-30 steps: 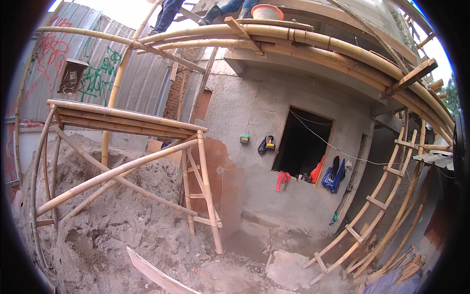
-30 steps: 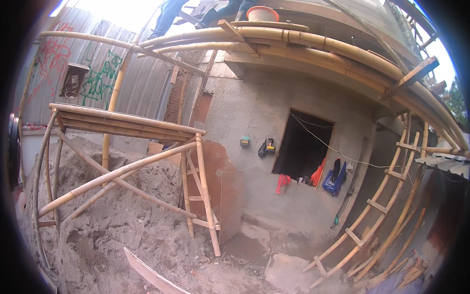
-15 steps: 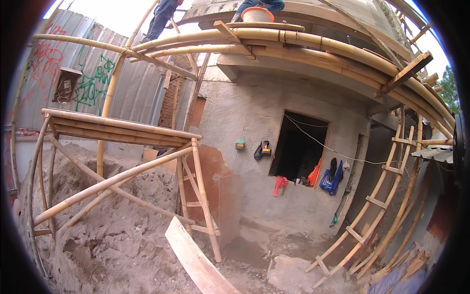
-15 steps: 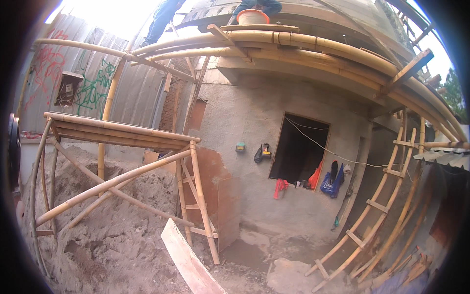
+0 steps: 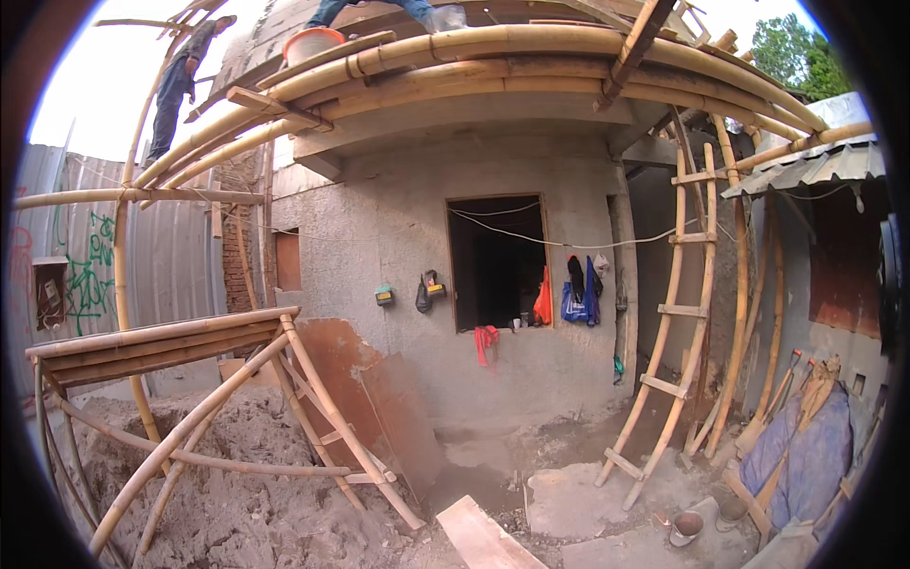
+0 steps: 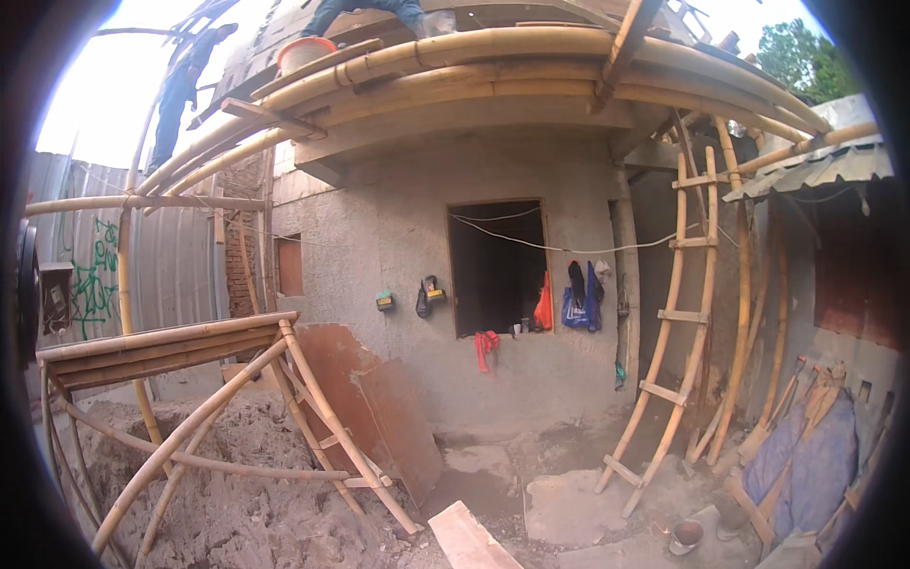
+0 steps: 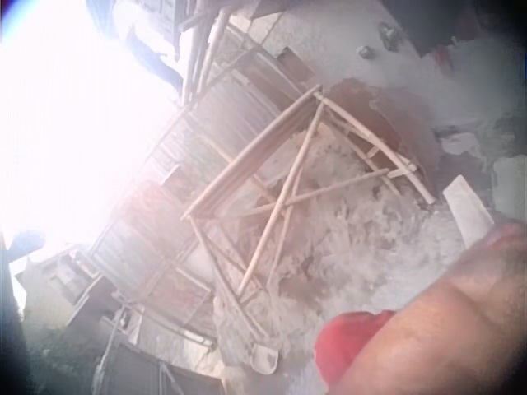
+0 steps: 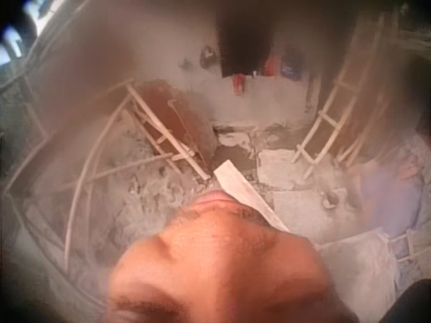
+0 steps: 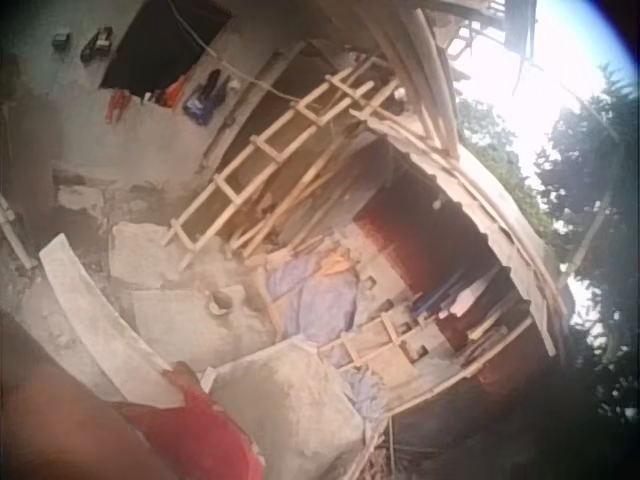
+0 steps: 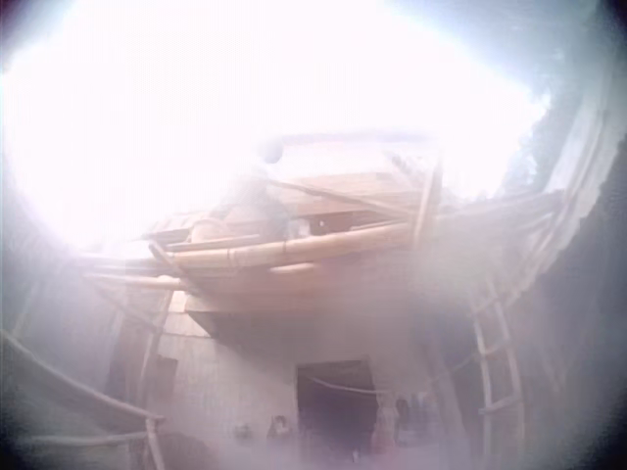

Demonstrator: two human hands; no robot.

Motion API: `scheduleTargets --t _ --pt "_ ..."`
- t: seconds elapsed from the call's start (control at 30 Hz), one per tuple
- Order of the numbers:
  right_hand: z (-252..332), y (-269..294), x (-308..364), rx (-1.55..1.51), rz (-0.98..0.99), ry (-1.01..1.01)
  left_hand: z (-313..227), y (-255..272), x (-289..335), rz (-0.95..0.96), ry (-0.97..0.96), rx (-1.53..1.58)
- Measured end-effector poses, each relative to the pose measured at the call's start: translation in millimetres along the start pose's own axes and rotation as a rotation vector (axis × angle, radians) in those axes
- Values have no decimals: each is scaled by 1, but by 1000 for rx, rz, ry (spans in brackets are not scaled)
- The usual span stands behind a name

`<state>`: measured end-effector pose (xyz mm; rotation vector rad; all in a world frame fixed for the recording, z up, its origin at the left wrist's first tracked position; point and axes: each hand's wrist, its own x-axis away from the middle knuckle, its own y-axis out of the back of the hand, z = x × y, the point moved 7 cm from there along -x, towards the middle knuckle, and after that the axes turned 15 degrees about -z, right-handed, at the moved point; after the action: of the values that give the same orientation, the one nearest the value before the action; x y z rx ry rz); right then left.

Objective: The person scoops concrete from a pile into a pink basin using a shovel, then carries the basin to a wooden formwork and pours the concrete inside. The person repeats this process multiple times.

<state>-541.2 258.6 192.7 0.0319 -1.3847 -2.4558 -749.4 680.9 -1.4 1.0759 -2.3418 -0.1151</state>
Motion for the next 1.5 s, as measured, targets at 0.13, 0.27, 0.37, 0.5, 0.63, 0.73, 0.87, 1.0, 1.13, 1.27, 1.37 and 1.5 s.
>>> scheduleTargets --t 0.13,0.27,0.37,0.5,0.63,0.73,0.87,1.0,1.13,1.27,1.37,1.5 --pt "-13 35 -13 56 17 -386 35 46 38 8 107 -155" --pt "-35 97 -3 126 -258 -447 58 84 80 116 205 -318" --pt "-75 105 -3 155 -274 -648 63 95 105 187 321 -439" --pt "-128 91 6 19 -294 -839 38 81 96 209 358 -489" --pt "-154 74 18 -70 -324 -1014 -6 60 58 211 348 -408" --pt "-156 75 9 -84 -347 -1086 -36 35 16 221 334 -309" --pt "-174 73 -20 -72 -344 -1154 -26 13 -77 180 453 -239" --pt "-192 67 -55 -101 -399 -1212 -47 -37 -190 563 -285 -850" --pt "-175 106 -52 -1 -475 -1321 -64 -71 -231 461 60 -630" --pt "-196 134 -62 46 -562 -1342 -112 -125 -274 455 26 -493" --pt "-230 149 -95 69 -591 -1284 -144 -169 -312 381 23 -397" --pt "-279 192 -144 205 -677 -1287 -191 -263 -276 295 236 -442"
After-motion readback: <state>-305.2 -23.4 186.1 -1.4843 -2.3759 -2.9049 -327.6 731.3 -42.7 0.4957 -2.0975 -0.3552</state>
